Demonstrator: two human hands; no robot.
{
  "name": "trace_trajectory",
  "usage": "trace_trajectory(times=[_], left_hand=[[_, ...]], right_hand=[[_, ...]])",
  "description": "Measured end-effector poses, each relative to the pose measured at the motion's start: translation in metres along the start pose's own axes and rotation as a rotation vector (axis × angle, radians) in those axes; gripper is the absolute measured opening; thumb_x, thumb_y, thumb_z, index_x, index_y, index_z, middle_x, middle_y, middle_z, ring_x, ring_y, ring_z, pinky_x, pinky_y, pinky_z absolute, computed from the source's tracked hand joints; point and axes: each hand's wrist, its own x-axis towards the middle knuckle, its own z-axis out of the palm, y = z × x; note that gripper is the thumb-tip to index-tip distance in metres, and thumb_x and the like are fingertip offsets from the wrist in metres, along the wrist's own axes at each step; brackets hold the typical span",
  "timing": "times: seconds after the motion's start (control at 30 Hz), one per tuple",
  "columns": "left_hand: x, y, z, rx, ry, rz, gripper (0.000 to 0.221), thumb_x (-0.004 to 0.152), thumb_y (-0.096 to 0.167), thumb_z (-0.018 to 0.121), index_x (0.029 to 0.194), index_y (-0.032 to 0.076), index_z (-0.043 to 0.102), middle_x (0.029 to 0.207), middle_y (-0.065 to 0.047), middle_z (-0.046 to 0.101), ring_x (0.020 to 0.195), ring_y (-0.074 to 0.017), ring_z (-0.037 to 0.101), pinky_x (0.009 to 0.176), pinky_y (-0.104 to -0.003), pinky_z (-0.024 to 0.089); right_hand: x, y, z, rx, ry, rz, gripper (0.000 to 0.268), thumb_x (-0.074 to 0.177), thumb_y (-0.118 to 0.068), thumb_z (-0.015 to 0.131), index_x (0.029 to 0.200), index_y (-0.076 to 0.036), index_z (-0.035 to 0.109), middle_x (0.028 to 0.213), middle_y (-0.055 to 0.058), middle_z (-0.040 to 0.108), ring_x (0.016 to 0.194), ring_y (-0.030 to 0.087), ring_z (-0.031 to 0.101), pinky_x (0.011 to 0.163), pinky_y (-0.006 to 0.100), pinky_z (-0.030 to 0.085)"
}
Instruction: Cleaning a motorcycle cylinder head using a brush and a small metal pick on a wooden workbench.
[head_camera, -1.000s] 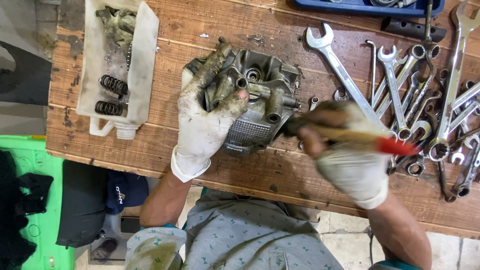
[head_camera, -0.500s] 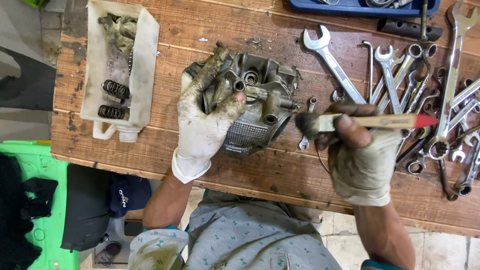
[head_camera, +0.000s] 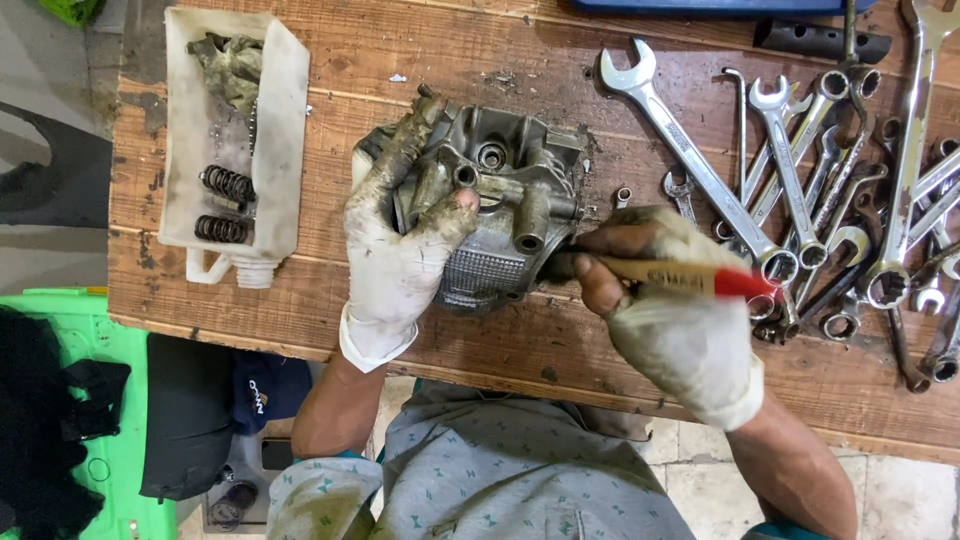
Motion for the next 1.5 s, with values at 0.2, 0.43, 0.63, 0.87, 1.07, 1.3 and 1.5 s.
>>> trace_trajectory(times=[0.2,0.43,0.63,0.87,1.07,1.3,1.5], left_hand=[[0.002,0.001,0.001,0.058,0.042,-0.011,0.058,0.093,0.016,0.081,0.146,0.010,0.057,0.151,-0.008,0.056,0.138,-0.0208,0.060,0.122,-0.032,0.049],[0.009,0.004,0.001,0.164,0.023,-0.046,0.058,0.093,0.010,0.079,0.146,0.014,0.056,0.143,-0.006,0.064,0.129,-0.0158,0.066,0.125,-0.030,0.032],[0.013,0.000,0.000,0.153,0.013,-0.021,0.055,0.094,0.010,0.079,0.144,0.012,0.058,0.144,-0.006,0.062,0.129,-0.0173,0.065,0.118,-0.029,0.049],[0.015,-0.001,0.000,0.171,0.004,-0.001,0.055,0.094,0.016,0.079,0.144,0.009,0.057,0.143,-0.007,0.063,0.129,-0.0195,0.067,0.115,-0.031,0.054],[0.015,0.004,0.001,0.215,0.018,-0.015,0.055,0.093,0.022,0.079,0.143,0.012,0.059,0.141,-0.006,0.059,0.131,-0.0201,0.065,0.118,-0.032,0.051],[0.013,0.006,0.001,0.320,0.023,0.021,0.053,0.093,0.024,0.079,0.141,0.014,0.060,0.140,-0.009,0.059,0.132,-0.0235,0.063,0.120,-0.036,0.050],[0.007,0.007,-0.001,0.318,0.023,0.047,0.052,0.094,0.020,0.079,0.141,0.010,0.059,0.141,-0.011,0.066,0.133,-0.0218,0.064,0.124,-0.033,0.042]], right_hand=[[-0.004,-0.011,0.001,0.015,0.015,-0.088,0.021,0.097,-0.022,0.067,0.082,-0.010,0.076,0.085,0.008,0.076,0.063,0.018,0.073,0.045,0.026,0.055],[-0.024,0.024,0.003,-0.397,-0.070,-0.490,0.005,0.103,-0.014,0.064,0.101,-0.010,0.066,0.088,0.006,0.061,0.067,0.024,0.062,0.054,0.038,0.055],[-0.024,0.045,0.009,-0.717,0.109,-0.925,0.035,0.098,0.000,0.081,0.130,-0.001,0.065,0.120,0.017,0.056,0.091,0.029,0.061,0.073,0.040,0.055],[-0.040,0.072,0.026,-0.921,0.326,-0.890,0.034,0.113,-0.017,0.057,0.144,-0.019,0.070,0.154,0.016,0.041,0.119,0.029,0.070,0.114,0.051,0.049],[-0.001,-0.012,-0.010,0.043,-0.326,0.238,0.050,0.102,-0.042,0.044,0.058,-0.022,0.059,0.050,-0.006,0.063,0.040,0.013,0.058,0.055,0.034,0.052],[-0.016,0.026,-0.003,-0.186,-0.142,-0.324,0.070,0.088,0.002,0.082,0.143,-0.025,0.047,0.087,-0.001,0.066,0.058,0.014,0.058,0.034,0.026,0.047],[0.003,-0.007,-0.008,0.148,-0.107,0.248,0.013,0.092,-0.016,0.073,0.100,-0.008,0.078,0.085,0.006,0.081,0.066,0.014,0.078,0.051,0.024,0.064]])
